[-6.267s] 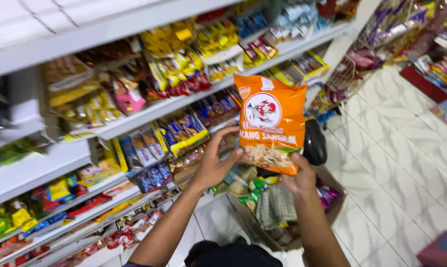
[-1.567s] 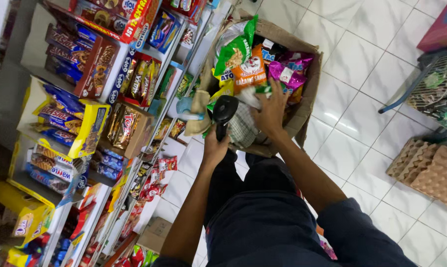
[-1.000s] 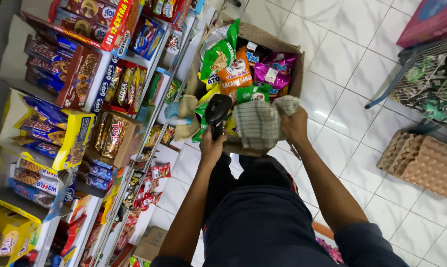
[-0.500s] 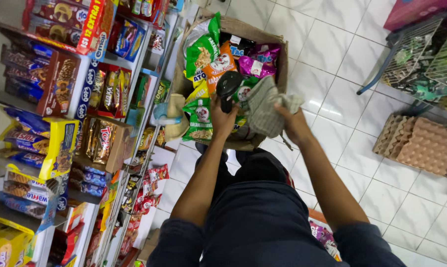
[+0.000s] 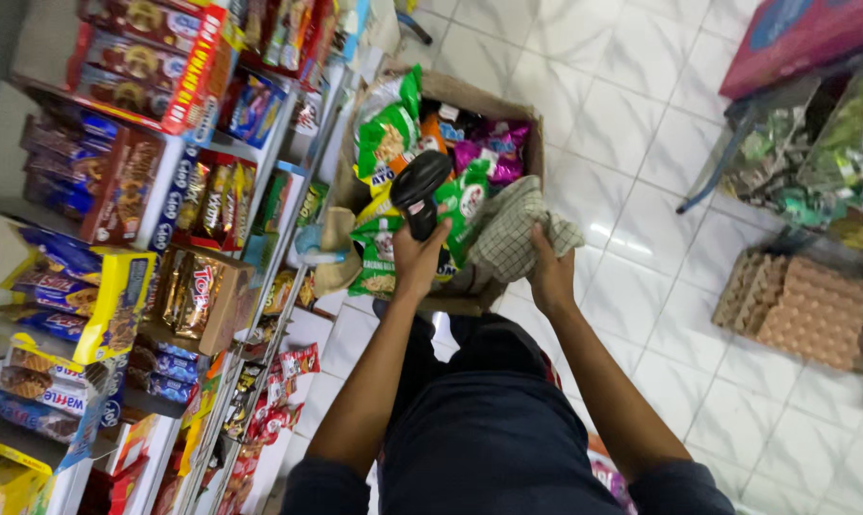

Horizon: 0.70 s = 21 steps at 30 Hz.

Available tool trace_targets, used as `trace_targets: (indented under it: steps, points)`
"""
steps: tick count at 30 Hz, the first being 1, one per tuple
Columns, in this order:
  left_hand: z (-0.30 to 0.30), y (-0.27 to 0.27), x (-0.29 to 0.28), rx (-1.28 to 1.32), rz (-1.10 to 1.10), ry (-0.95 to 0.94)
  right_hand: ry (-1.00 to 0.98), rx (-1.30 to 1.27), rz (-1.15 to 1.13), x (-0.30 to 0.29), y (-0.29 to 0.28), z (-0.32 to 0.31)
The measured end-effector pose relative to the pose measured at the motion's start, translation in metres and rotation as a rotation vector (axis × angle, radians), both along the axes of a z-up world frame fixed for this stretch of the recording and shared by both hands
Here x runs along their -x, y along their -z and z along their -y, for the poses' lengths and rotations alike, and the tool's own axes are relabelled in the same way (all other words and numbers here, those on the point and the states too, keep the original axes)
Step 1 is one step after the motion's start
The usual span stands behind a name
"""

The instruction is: The person takes various snack bags out of a cardboard box, wipes them with a cloth sprayed from a bottle, and scans their barcodes using a handheld scanner.

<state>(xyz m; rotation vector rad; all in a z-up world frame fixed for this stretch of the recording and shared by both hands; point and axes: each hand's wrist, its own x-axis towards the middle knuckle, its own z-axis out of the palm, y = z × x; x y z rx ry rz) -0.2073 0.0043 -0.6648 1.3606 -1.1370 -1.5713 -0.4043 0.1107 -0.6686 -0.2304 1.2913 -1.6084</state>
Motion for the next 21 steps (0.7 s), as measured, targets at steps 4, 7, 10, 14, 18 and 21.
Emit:
trace_targets:
  steps: [4, 7, 10, 14, 18, 21]
  points:
    - [-0.013, -0.015, -0.004, 0.025, -0.312, -0.117, -0.246, 0.024, -0.493, -0.022, -0.011, 0.019]
    - [-0.017, -0.021, -0.010, -0.044, -0.433, -0.163, -0.418, 0.367, -0.887, -0.060, -0.048, 0.030]
    - [-0.016, -0.037, -0.024, -0.124, -0.535, -0.199, -0.665, 0.460, -1.115, -0.079, -0.092, 0.026]
    - [-0.026, -0.062, -0.045, -0.131, -0.627, -0.254, -0.757, 0.478, -1.236, -0.078, -0.111, 0.043]
    - [-0.037, -0.072, -0.058, -0.128, -0.580, -0.182, -0.666, 0.455, -0.915, -0.067, -0.103, 0.060]
    - [-0.042, -0.076, -0.068, -0.028, -0.436, -0.102, -0.661, 0.337, -0.743, -0.055, -0.090, 0.070]
